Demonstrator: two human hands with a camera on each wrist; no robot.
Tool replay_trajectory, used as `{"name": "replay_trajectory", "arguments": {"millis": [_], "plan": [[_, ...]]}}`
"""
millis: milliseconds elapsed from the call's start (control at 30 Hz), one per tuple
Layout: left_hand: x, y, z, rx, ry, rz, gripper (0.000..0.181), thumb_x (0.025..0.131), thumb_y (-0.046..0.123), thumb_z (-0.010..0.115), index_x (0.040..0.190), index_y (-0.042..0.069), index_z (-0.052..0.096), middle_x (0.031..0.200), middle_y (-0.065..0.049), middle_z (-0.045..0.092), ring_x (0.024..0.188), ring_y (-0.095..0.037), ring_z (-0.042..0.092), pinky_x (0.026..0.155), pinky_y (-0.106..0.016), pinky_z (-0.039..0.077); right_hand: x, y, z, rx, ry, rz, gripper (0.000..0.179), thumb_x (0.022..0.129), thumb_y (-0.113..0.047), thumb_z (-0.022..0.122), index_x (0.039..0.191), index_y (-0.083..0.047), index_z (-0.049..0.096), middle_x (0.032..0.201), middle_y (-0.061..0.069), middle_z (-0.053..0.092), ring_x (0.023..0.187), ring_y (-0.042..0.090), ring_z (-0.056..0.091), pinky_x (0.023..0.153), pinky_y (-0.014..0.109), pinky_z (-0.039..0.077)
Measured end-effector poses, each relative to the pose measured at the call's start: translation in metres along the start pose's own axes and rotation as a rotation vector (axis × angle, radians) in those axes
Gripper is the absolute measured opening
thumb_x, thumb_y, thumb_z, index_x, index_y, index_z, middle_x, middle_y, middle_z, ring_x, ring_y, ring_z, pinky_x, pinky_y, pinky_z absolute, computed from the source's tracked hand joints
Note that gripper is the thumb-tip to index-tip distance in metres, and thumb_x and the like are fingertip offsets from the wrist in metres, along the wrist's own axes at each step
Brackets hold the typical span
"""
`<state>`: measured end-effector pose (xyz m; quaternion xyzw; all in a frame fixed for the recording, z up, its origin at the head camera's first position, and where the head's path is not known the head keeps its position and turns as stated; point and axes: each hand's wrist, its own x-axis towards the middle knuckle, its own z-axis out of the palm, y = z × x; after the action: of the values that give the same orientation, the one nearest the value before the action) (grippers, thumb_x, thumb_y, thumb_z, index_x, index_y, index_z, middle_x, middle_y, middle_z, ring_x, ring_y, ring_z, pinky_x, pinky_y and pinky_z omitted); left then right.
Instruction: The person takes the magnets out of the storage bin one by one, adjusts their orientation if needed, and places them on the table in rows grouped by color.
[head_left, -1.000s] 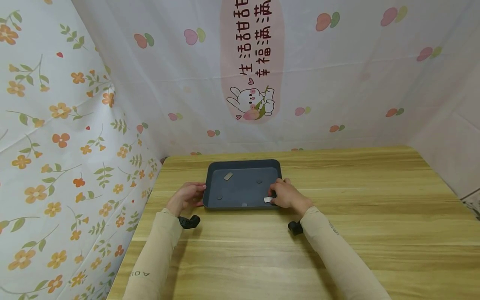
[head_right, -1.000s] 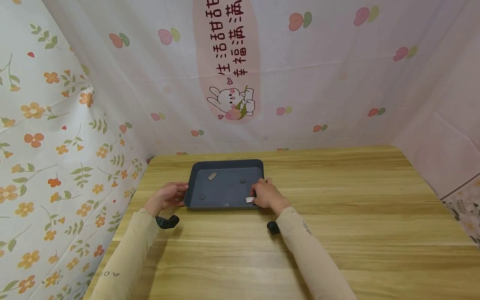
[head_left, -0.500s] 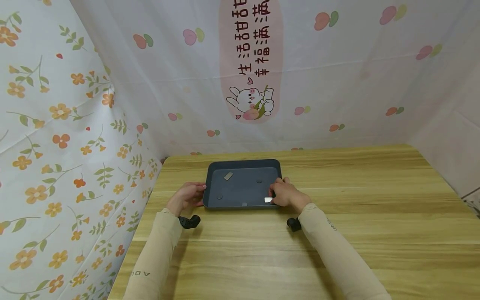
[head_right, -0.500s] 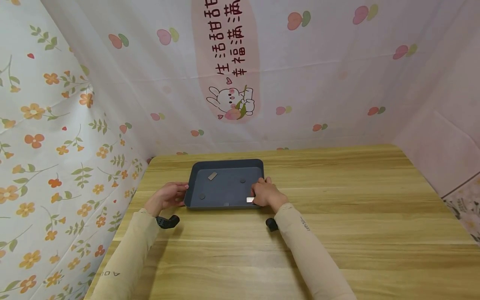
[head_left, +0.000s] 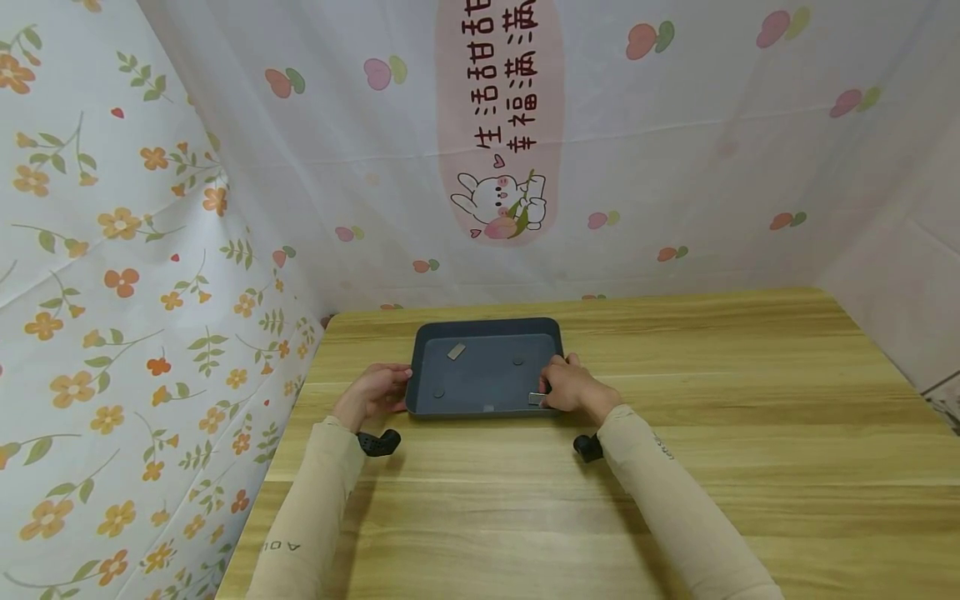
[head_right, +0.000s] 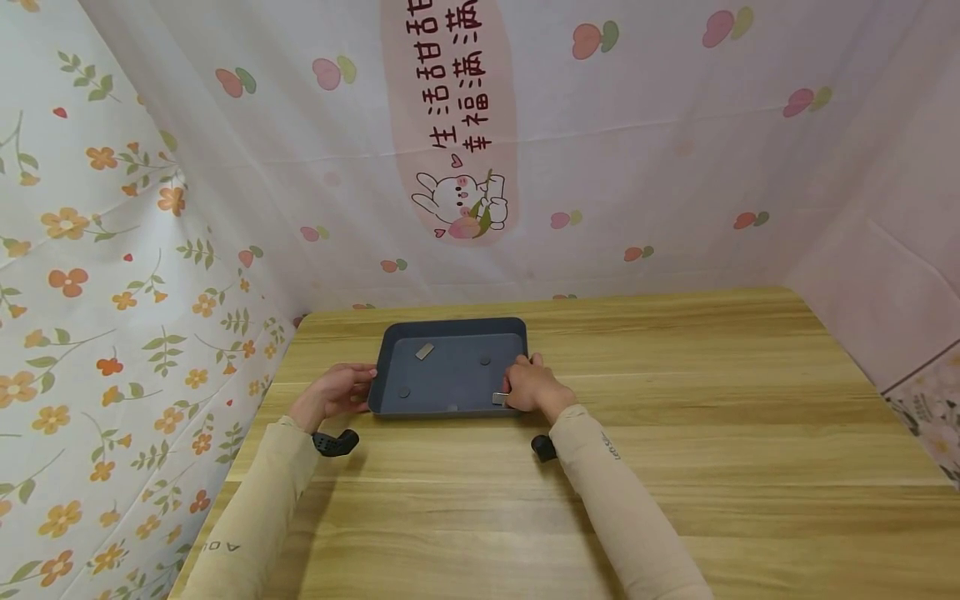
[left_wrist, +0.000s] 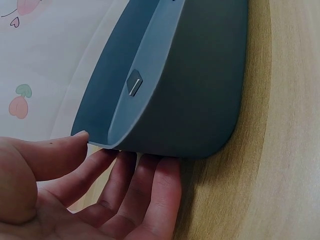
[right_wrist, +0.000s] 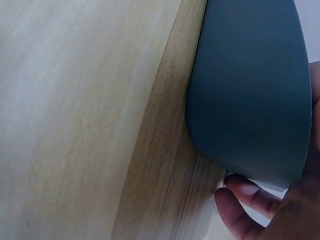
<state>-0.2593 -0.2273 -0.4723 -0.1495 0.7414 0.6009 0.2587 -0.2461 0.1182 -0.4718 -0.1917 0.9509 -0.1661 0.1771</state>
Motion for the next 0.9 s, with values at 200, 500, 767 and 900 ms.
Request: {"name": "replay_trajectory", "arguments": {"millis": [200, 500, 767, 900], "plan": [[0.0007, -0.0002, -0.0004, 0.011, -0.005, -0.001, 0.043, 0.103, 0.015, 0.044, 0.144, 0.001, 0.042, 0.124, -0.013, 0.058, 0.102, -0.02, 0.057, 0.078, -0.033, 0.052, -0.0005, 0.0022, 0.0003, 0.005, 0.01, -0.016, 0.017, 0.086, -0.021, 0.073, 0.08, -0.016, 0.058, 0.101, 0.004, 0.048, 0.097, 0.029, 0.033, 0.08, 0.042, 0.034], [0.001, -0.0016, -0.0002, 0.013, 0.002, 0.002, 0.043, 0.103, 0.015, 0.045, 0.143, 0.002, 0.043, 0.128, -0.015, 0.058, 0.105, -0.021, 0.058, 0.078, -0.034, 0.053, -0.0021, 0.0032, 0.0014, 0.025, 0.021, -0.028, 0.017, 0.086, -0.02, 0.073, 0.077, -0.017, 0.06, 0.103, 0.004, 0.048, 0.1, 0.03, 0.032, 0.081, 0.044, 0.034], [-0.0004, -0.0006, -0.0006, 0.012, 0.006, 0.008, 0.043, 0.103, 0.016, 0.044, 0.143, 0.003, 0.044, 0.128, -0.014, 0.058, 0.104, -0.02, 0.058, 0.077, -0.033, 0.053, -0.0012, 0.005, 0.0035, 0.042, 0.037, -0.043, 0.015, 0.087, -0.019, 0.071, 0.076, -0.019, 0.061, 0.104, 0.003, 0.048, 0.101, 0.03, 0.032, 0.082, 0.045, 0.033], [-0.0007, -0.0002, -0.0006, -0.001, 0.003, 0.007, 0.043, 0.103, 0.016, 0.045, 0.143, 0.002, 0.044, 0.123, -0.012, 0.059, 0.101, -0.02, 0.058, 0.076, -0.033, 0.053, -0.0017, 0.0057, 0.0033, 0.05, 0.048, -0.051, 0.015, 0.086, -0.019, 0.072, 0.076, -0.019, 0.062, 0.104, 0.004, 0.048, 0.1, 0.03, 0.032, 0.082, 0.045, 0.034]]}}
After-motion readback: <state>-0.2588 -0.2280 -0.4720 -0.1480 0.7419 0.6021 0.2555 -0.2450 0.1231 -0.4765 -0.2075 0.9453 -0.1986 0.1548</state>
